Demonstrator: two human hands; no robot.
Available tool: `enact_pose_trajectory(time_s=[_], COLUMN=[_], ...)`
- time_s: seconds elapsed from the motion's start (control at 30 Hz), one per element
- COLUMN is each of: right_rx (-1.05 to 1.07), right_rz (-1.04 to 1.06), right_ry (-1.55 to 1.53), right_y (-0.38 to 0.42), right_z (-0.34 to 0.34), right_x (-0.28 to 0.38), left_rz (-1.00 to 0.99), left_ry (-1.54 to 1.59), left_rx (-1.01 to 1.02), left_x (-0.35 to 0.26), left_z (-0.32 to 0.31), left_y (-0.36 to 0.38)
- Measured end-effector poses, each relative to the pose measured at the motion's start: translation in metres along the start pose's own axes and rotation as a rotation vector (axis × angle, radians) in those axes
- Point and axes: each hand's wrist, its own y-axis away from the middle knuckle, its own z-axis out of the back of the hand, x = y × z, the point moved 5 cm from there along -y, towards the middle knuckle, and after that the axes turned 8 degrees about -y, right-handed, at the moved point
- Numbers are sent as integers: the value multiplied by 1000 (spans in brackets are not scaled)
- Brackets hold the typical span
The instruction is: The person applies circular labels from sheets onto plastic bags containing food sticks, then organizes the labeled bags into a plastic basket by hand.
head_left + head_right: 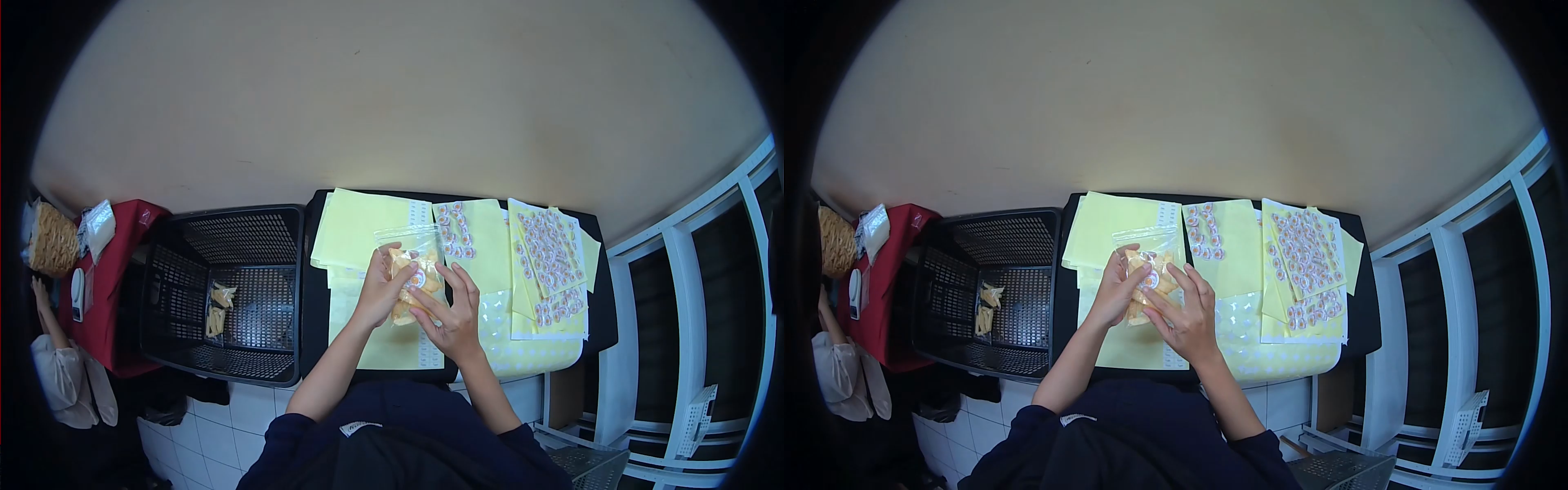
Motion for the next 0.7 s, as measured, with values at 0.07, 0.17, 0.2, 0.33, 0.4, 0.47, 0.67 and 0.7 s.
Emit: enact_pose_trajectory(time_s=[0.07, 0.17, 0.2, 0.33, 0.4, 0.47, 0.67, 0.7], right_rx=[10, 21, -30, -221, -273, -201, 50, 51], right_rz=[-19, -72, -194, -406, -528, -479, -359, -363], right_ry=[-30, -241, -419, -580, -511, -413, -178, -177], right_y=[3, 15, 21, 41, 52, 61, 77, 77], right_z=[-4, -11, -12, -17, -21, -30, -49, -50], right_x=[-3, -8, -13, -33, -41, -45, -38, -38], left_rz=[26, 86, 92, 148, 162, 116, 234, 246], left_ry=[17, 70, 69, 132, 149, 15, 170, 220], left_rx=[-29, -51, -54, -14, 0, 55, 73, 66], left_x=[4, 17, 20, 29, 31, 27, 42, 46], left_z=[2, 9, 14, 27, 31, 35, 55, 58], left_y=[4, 15, 19, 33, 42, 54, 84, 87])
